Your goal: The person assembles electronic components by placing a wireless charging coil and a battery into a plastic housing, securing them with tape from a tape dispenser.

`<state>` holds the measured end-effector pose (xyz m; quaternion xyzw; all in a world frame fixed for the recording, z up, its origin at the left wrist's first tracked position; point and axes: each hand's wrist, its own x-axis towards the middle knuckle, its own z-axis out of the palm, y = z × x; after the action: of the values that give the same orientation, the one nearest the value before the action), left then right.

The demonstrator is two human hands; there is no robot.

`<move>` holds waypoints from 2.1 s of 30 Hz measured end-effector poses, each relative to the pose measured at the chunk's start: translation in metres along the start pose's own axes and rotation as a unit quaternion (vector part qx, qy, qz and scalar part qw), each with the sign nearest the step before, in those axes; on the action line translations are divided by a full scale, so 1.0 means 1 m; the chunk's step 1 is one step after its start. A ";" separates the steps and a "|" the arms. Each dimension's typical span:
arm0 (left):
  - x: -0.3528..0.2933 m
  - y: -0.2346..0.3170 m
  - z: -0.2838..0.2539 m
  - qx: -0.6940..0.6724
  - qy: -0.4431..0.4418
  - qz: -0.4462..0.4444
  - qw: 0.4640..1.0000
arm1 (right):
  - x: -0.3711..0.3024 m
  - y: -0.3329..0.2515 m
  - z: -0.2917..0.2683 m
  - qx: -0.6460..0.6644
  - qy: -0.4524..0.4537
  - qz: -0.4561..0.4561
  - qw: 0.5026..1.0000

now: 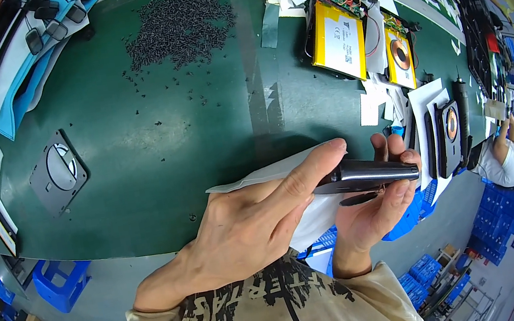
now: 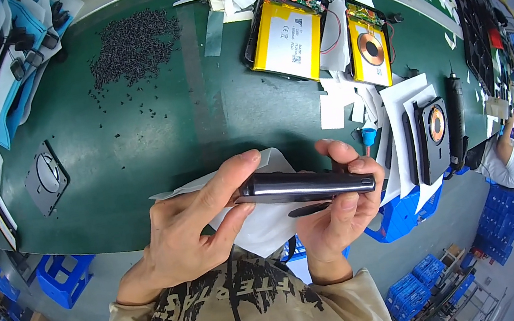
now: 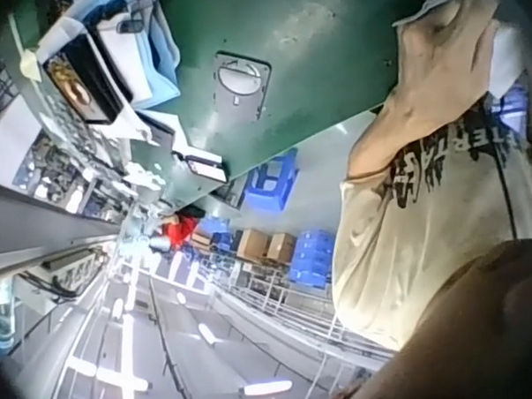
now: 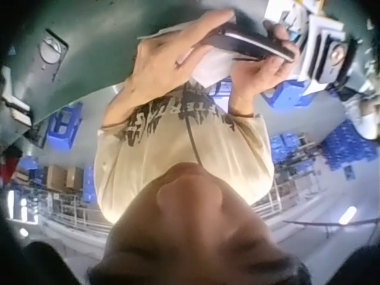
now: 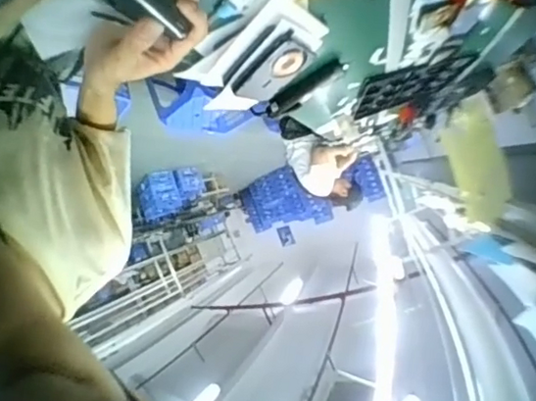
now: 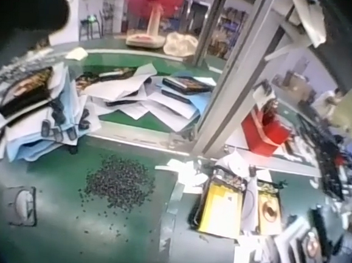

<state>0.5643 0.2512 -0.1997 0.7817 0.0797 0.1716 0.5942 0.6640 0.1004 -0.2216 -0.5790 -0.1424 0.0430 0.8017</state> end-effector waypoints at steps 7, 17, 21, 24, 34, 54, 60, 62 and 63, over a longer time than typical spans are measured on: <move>0.000 -0.001 0.006 -0.035 0.058 -0.004 0.998 | -0.003 0.001 0.002 0.008 -0.022 -0.016 1.000; -0.002 -0.004 0.007 0.112 0.019 0.069 0.991 | -0.003 0.005 0.003 0.021 -0.061 -0.031 0.997; -0.004 -0.003 0.011 0.091 0.040 0.052 0.994 | -0.001 0.004 0.002 0.022 -0.070 -0.040 0.996; -0.001 -0.003 0.013 0.113 0.082 0.073 0.987 | 0.001 0.004 -0.006 -0.008 -0.151 -0.070 0.986; -0.001 -0.002 0.006 0.057 0.066 0.085 0.993 | 0.008 -0.007 -0.004 -0.028 -0.106 -0.006 0.994; -0.003 0.000 -0.003 -0.145 0.063 -0.037 0.987 | 0.003 -0.006 -0.011 -0.126 -0.213 -0.011 0.969; 0.000 0.003 -0.006 -0.072 -0.054 0.019 0.996 | -0.002 -0.003 0.008 -0.016 -0.167 0.031 0.985; -0.005 0.000 -0.003 -0.076 -0.022 0.010 0.997 | -0.003 -0.003 0.006 -0.013 -0.160 -0.003 0.987; -0.008 0.000 -0.001 -0.079 0.010 0.001 0.997 | -0.002 -0.005 -0.004 -0.036 -0.178 -0.010 0.983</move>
<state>0.5563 0.2495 -0.2011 0.7307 0.0704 0.1857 0.6532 0.6625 0.0944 -0.2187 -0.5890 -0.2898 0.1322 0.7427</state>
